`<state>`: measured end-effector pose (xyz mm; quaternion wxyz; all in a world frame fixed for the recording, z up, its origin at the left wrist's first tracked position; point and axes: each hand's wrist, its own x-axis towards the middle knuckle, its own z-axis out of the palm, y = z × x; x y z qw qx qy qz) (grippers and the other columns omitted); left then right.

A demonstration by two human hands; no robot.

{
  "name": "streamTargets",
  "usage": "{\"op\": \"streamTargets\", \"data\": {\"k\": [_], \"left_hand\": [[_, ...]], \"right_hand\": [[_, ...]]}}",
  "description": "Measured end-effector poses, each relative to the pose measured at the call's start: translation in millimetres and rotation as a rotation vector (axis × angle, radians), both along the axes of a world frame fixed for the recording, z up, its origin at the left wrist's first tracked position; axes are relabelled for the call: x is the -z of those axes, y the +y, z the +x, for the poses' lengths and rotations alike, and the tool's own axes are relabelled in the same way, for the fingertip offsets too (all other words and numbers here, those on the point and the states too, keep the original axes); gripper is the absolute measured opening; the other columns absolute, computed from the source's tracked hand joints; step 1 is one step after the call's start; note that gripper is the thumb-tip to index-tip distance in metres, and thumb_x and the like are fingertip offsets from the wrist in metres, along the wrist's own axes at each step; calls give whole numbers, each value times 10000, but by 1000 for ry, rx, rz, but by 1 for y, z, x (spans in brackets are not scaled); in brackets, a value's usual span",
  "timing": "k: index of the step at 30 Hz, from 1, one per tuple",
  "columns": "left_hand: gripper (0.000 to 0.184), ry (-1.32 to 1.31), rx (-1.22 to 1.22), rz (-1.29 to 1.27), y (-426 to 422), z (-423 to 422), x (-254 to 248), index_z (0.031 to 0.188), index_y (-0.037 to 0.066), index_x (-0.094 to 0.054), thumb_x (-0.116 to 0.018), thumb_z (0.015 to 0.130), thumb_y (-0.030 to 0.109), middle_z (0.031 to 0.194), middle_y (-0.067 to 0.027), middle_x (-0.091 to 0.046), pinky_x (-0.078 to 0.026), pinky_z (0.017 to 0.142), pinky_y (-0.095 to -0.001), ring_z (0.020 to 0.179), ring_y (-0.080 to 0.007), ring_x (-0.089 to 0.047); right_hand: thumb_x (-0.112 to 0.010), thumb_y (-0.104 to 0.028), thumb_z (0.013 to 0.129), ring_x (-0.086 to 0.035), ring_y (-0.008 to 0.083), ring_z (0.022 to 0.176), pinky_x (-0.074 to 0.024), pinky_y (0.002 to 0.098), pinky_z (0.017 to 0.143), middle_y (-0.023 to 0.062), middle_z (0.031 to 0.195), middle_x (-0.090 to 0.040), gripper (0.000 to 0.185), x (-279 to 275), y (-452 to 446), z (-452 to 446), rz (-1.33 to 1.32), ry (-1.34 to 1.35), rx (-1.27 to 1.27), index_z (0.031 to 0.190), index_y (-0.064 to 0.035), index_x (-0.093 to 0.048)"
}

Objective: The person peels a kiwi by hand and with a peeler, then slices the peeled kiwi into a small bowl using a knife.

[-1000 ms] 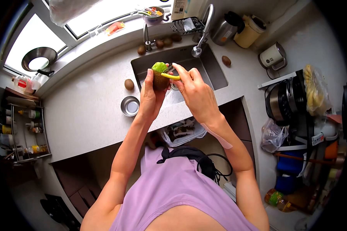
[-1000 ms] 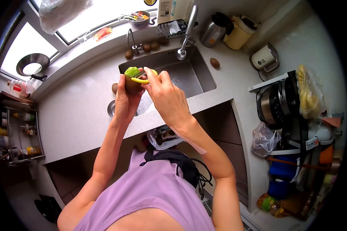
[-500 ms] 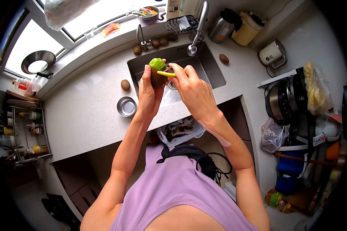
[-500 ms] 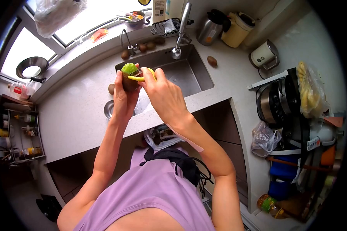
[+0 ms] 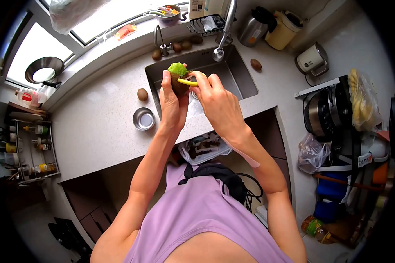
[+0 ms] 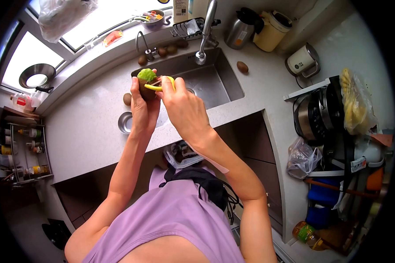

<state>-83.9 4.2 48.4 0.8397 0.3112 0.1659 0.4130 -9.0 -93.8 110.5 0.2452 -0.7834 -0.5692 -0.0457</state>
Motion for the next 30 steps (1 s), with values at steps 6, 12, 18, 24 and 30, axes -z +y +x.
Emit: {"op": "streamTargets", "data": {"k": [6,12,18,24,30], "left_hand": [[544,22,-2,8,-2,0,0,1184,20,-555,-498,961,513,1105,-67,-608,-450,912,-289,1021,-146,-582],[490,-44,-7,-121,-4,3,-3,1147,32,-557,-510,963,484,1063,-69,-607,-449,902,-314,989,-162,-583],[467,-77,3,-179,1,3,1,1132,32,-554,-509,968,467,1023,-90,-606,-461,890,-339,962,-188,-575],[476,-102,-9,-286,0,4,2,1108,33,-541,-502,966,486,1018,-100,-606,-471,880,-362,945,-205,-567],[479,-107,-39,-375,-2,6,3,1112,56,-532,-495,961,509,1020,-91,-607,-471,874,-372,944,-213,-559]], "right_hand": [[-535,-231,958,-682,267,716,-567,342,558,131,898,-554,289,1,-1,0,-22,-39,11,1137,-6,-509],[-528,-232,962,-683,264,713,-566,343,553,134,895,-555,291,2,-3,-2,-32,-37,4,1133,3,-512],[-546,-222,953,-669,289,679,-552,361,540,123,895,-556,292,12,-4,-6,-55,-21,18,1171,-31,-516],[-566,-187,937,-664,313,688,-551,373,555,115,912,-554,309,16,-3,-12,-54,-22,43,1214,-60,-512],[-559,-112,907,-680,281,684,-566,341,550,134,916,-554,306,21,-4,-18,-53,-64,59,1188,-3,-510]]}}
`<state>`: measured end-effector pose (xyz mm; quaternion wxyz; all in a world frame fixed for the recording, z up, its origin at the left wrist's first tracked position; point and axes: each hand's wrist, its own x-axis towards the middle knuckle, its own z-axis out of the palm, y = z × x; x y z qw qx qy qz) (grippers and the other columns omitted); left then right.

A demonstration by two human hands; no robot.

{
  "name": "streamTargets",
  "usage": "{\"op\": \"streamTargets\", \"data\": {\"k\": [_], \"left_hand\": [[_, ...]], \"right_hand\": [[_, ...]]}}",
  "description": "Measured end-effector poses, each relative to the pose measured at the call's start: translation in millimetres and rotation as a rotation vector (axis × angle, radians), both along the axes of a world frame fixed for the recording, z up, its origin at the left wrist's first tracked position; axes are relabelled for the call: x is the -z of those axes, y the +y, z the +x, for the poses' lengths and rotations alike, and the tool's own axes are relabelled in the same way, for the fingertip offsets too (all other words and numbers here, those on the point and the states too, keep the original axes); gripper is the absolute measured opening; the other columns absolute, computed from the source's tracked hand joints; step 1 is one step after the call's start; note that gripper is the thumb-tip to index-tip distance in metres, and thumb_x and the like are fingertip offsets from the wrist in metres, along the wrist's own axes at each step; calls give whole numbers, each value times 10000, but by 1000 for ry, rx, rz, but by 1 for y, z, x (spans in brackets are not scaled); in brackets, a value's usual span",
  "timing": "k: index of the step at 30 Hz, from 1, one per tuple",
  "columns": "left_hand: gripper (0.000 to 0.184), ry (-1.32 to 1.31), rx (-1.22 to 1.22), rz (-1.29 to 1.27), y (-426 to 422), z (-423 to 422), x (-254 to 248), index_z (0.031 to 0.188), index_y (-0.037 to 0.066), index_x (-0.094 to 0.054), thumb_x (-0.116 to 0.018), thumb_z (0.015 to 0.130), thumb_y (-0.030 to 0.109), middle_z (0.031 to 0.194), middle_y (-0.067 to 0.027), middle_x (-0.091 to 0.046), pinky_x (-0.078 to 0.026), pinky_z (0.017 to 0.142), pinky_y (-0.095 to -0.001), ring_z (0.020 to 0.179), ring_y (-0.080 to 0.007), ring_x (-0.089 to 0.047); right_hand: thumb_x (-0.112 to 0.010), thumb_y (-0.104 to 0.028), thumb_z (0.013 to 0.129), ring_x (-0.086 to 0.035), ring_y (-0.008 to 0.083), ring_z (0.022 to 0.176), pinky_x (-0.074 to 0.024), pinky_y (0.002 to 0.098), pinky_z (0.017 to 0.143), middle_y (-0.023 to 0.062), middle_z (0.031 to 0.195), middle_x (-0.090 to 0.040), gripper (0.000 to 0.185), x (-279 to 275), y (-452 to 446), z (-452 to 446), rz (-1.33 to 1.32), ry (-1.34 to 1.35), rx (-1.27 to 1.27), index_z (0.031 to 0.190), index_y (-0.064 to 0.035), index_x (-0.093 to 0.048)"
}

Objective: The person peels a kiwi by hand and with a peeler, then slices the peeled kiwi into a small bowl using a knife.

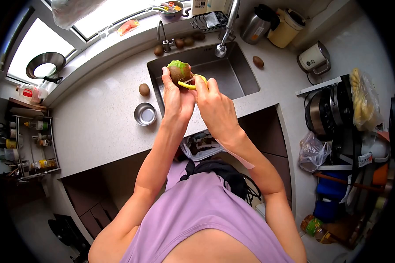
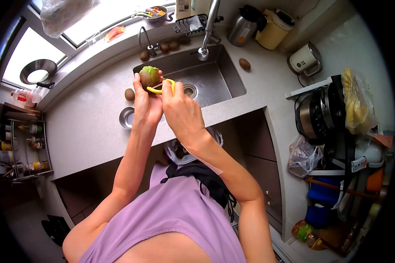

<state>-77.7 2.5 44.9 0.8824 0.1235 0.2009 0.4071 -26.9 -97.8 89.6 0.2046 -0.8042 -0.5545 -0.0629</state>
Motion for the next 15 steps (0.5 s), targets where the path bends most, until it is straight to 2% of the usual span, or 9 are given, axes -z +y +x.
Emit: {"op": "streamTargets", "data": {"k": [1,8,11,14,15], "left_hand": [[481,4,-6,-11,0,1,1,1113,62,-532,-496,958,516,1021,-91,-608,-470,872,-373,946,-213,-558],[509,15,-3,-94,2,5,10,1119,75,-523,-512,937,550,1027,-80,-611,-484,830,-369,928,-198,-560],[486,44,-48,-150,-1,7,6,1109,61,-547,-462,969,519,1010,-87,-640,-517,825,-371,945,-192,-584],[496,35,-57,-153,-2,10,19,1110,72,-544,-458,965,538,1021,-74,-632,-521,813,-367,943,-194,-584],[506,52,-69,-156,-5,11,22,1118,75,-538,-460,958,549,1025,-69,-627,-521,814,-362,941,-197,-584]], "right_hand": [[-557,-110,896,-689,243,660,-568,309,523,136,895,-560,295,1,0,0,22,-51,-7,1153,29,-520],[-561,-58,875,-686,253,631,-572,296,527,156,895,-556,272,9,-1,-9,3,-31,20,1122,40,-505],[-564,-44,868,-689,263,633,-571,294,525,165,895,-554,275,13,-1,-9,8,-12,23,1117,46,-490],[-568,-32,863,-690,289,650,-576,312,539,195,919,-562,293,16,-3,-9,-37,40,15,1123,59,-470],[-557,-35,876,-671,349,717,-568,371,594,218,948,-562,318,17,-5,-9,-58,153,22,1169,45,-462]]}}
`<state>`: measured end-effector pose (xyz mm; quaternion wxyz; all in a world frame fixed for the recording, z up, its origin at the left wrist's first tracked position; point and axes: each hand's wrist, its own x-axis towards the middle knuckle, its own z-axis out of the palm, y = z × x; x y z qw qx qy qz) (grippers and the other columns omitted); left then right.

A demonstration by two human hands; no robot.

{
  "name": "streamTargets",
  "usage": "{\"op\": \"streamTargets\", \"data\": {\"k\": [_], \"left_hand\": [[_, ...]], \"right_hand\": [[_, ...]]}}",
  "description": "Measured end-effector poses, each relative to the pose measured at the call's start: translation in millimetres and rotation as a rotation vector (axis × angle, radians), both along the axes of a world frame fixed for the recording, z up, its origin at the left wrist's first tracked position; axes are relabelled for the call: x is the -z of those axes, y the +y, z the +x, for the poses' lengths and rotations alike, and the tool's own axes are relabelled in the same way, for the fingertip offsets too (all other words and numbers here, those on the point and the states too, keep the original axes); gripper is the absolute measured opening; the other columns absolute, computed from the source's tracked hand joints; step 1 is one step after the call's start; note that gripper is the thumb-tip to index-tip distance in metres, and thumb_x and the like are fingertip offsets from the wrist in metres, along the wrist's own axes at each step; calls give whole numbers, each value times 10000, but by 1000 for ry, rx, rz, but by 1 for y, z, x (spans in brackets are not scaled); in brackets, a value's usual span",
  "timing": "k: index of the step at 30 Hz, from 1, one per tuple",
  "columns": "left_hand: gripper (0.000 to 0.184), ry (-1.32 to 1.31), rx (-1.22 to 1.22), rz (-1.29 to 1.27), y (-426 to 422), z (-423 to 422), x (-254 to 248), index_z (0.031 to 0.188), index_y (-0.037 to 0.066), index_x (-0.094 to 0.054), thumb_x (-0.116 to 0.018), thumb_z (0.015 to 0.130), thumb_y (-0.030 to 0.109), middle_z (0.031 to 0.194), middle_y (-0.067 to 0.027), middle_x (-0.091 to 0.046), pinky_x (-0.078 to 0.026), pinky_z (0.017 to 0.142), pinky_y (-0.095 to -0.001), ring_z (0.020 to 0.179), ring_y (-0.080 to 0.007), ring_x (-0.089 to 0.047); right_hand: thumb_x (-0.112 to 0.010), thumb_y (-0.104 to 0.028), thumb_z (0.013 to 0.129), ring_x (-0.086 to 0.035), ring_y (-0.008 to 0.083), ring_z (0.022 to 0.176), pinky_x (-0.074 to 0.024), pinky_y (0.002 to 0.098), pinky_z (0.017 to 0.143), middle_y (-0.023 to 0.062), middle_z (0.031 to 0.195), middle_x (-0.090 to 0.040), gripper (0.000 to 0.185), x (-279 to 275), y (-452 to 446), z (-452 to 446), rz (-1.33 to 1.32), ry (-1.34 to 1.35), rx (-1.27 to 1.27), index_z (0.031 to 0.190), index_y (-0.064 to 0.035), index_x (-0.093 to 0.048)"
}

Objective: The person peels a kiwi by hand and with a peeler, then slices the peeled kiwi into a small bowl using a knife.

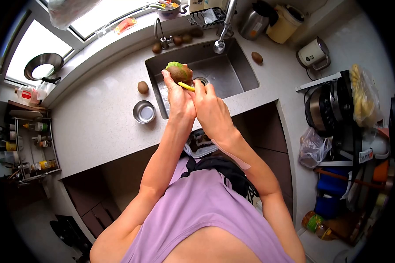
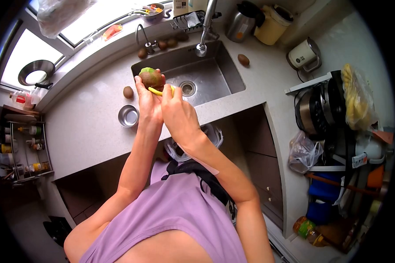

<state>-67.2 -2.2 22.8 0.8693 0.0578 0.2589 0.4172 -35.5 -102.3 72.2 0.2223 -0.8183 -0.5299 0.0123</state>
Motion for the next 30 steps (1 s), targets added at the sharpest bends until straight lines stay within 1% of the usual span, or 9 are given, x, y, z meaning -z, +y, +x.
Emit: {"op": "streamTargets", "data": {"k": [1,5,10,14,20,23,26,29,30], "left_hand": [[516,18,-13,-3,-3,0,3,1126,79,-532,-463,952,560,1029,-63,-622,-520,815,-356,940,-199,-584],[532,25,-16,13,-12,0,14,1152,91,-507,-476,935,576,1055,-62,-606,-520,818,-352,947,-200,-579],[520,121,-35,81,-21,0,17,1118,89,-513,-462,943,576,1018,-60,-579,-480,835,-343,938,-190,-547],[515,137,-36,117,-25,0,19,1091,83,-512,-448,950,574,992,-60,-557,-445,868,-341,939,-187,-524],[512,82,-29,48,-27,-2,25,1133,85,-512,-451,953,560,1029,-67,-568,-440,893,-336,965,-198,-542],[501,61,-42,77,-25,-6,27,1174,76,-506,-440,969,528,1088,-85,-575,-438,929,-331,1006,-204,-558],[475,1,-13,116,-28,-10,13,1195,65,-501,-415,992,485,1145,-101,-573,-437,955,-330,1059,-208,-561],[475,-90,66,171,-29,-13,5,1232,50,-487,-378,1011,457,1206,-114,-562,-427,985,-340,1121,-217,-544],[489,-131,103,211,-31,-14,-1,1249,46,-480,-368,1013,459,1225,-120,-556,-423,995,-345,1141,-220,-536]], "right_hand": [[-546,-39,890,-652,409,783,-559,429,649,241,976,-562,345,1,-1,0,-19,113,8,1214,31,-454],[-514,-94,939,-608,458,842,-525,477,701,273,981,-563,227,9,-8,4,-48,264,-14,1135,13,-473],[-481,-136,972,-587,455,857,-490,471,731,273,939,-586,223,16,-13,14,3,381,-36,1128,21,-509],[-486,-152,968,-581,449,886,-473,483,762,281,921,-606,214,18,-18,23,138,492,-125,1026,50,-528],[-493,-147,966,-588,454,890,-479,483,755,275,941,-610,260,27,-27,24,190,479,-156,1136,47,-525],[-553,-95,940,-605,382,777,-472,430,673,220,852,-611,294,31,-29,21,259,317,34,1218,1,-554],[-628,-139,899,-628,396,802,-499,441,675,220,920,-621,319,27,-30,30,338,399,128,1177,0,-555],[-767,-156,790,-623,262,750,-492,343,677,143,887,-624,302,3,-30,32,217,658,231,1052,-61,-653],[-767,-156,790,-623,262,750,-492,343,677,143,887,-624,302,5,-30,33,219,656,232,1052,-61,-653]]}}
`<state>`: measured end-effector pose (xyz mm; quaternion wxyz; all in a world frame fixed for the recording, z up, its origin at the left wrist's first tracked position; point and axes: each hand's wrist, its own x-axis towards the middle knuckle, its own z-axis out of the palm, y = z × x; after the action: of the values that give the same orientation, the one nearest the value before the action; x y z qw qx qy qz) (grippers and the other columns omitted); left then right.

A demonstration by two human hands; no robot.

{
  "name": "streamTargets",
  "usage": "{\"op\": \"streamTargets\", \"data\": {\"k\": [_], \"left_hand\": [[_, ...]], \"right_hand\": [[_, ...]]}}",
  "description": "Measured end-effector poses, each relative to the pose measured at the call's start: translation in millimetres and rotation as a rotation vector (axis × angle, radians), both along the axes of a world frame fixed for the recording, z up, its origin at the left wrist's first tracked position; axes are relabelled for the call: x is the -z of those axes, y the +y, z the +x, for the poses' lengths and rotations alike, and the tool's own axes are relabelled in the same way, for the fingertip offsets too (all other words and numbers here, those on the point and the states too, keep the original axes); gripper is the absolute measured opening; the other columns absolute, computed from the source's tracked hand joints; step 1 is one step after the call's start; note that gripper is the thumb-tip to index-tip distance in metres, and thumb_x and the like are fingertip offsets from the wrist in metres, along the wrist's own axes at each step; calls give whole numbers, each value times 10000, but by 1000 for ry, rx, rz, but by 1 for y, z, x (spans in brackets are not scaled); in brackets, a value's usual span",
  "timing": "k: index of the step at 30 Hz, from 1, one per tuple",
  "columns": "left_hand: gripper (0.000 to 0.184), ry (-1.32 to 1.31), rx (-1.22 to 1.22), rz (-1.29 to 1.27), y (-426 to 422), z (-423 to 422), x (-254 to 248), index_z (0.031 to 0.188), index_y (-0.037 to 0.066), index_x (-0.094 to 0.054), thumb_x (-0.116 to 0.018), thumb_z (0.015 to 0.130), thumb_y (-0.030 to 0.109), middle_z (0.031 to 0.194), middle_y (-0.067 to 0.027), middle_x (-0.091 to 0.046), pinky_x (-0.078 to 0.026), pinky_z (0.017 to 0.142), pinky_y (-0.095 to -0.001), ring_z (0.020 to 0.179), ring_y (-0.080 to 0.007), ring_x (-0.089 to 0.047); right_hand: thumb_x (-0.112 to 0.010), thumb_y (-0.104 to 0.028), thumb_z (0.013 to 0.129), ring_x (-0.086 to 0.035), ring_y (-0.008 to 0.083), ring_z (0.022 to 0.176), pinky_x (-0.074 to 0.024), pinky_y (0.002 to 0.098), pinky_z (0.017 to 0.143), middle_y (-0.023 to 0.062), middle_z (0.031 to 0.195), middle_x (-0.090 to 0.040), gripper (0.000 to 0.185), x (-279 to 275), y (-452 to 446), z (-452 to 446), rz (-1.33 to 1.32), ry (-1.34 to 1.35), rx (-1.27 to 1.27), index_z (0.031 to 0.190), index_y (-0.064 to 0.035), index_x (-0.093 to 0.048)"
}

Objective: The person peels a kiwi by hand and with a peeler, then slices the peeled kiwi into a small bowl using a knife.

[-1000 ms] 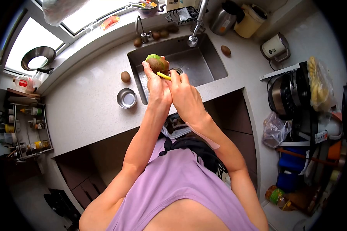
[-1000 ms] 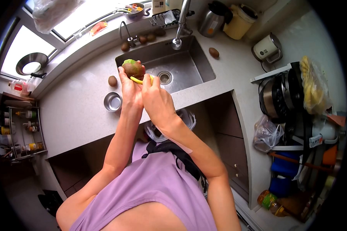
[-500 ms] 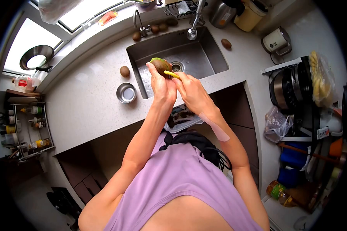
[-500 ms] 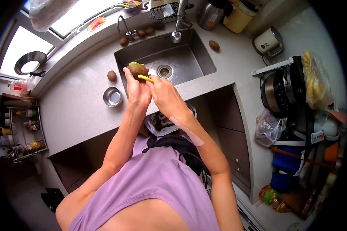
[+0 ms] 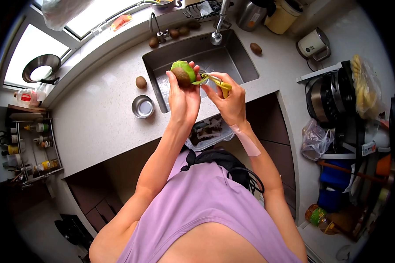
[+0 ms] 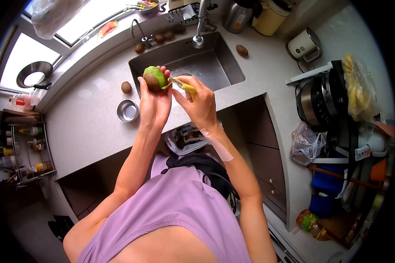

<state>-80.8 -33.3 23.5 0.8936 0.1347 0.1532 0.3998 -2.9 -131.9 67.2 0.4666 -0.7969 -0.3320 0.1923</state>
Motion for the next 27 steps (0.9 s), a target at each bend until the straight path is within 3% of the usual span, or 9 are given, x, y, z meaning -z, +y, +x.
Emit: {"op": "streamTargets", "data": {"k": [2,3,10,16,20,21,23,25,27], "left_hand": [[504,3,8,21,-5,0,-12,1266,40,-471,-355,1015,461,1240,-125,-549,-417,1008,-349,1160,-224,-524],[519,10,14,40,-8,-1,-18,1282,33,-462,-343,1018,464,1255,-131,-542,-411,1021,-353,1180,-228,-513],[564,-32,132,36,-16,-6,-40,1314,14,-446,-319,1020,478,1249,-133,-541,-410,1027,-333,1178,-222,-509],[629,-179,322,-4,-16,-11,-34,1359,25,-431,-339,1000,533,1143,-93,-562,-483,930,-293,1021,-158,-551],[639,-345,391,-186,-23,-11,-37,1394,23,-387,-388,992,520,1124,-77,-555,-500,908,-280,1003,-150,-551],[657,-409,374,-251,-19,-11,-35,1407,18,-365,-408,984,520,1117,-73,-551,-505,906,-275,1004,-150,-552],[651,-350,294,-120,-6,-14,-34,1413,21,-359,-422,984,507,1116,-70,-548,-499,898,-270,1004,-145,-547],[631,-195,242,108,5,-23,-38,1421,58,-366,-394,990,519,1118,-52,-559,-485,867,-270,1012,-138,-543],[594,-80,211,212,11,-30,-37,1349,77,-445,-364,990,543,1163,-64,-583,-487,836,-280,1021,-158,-557]], "right_hand": [[-798,-123,743,-632,255,798,-498,328,709,107,895,-634,315,6,2,1,418,-271,-123,1017,-54,-657],[-819,-95,693,-637,252,841,-508,331,729,88,914,-644,344,3,3,-1,457,-262,-132,995,-54,-660],[-813,-14,655,-655,227,830,-530,303,720,88,918,-670,312,6,0,-3,584,-465,-161,938,-42,-684],[-755,14,701,-664,210,792,-530,284,703,95,836,-676,176,-1,-13,-13,630,-421,-254,861,-13,-688],[-701,78,700,-649,190,774,-511,268,704,90,852,-675,178,4,-31,-14,651,-113,-173,847,-21,-690],[-711,68,699,-646,185,769,-506,266,702,92,846,-672,172,6,-38,-13,637,-59,-185,847,-17,-688],[-722,57,698,-642,181,764,-501,264,701,94,840,-670,169,14,-51,-9,617,-3,-207,848,-12,-686],[-743,14,721,-638,172,760,-497,264,694,94,829,-665,150,43,-61,-3,316,211,-224,856,6,-678],[-779,-74,737,-637,252,779,-502,312,707,107,838,-641,209,100,-73,9,5,59,-328,909,-4,-683]]}}
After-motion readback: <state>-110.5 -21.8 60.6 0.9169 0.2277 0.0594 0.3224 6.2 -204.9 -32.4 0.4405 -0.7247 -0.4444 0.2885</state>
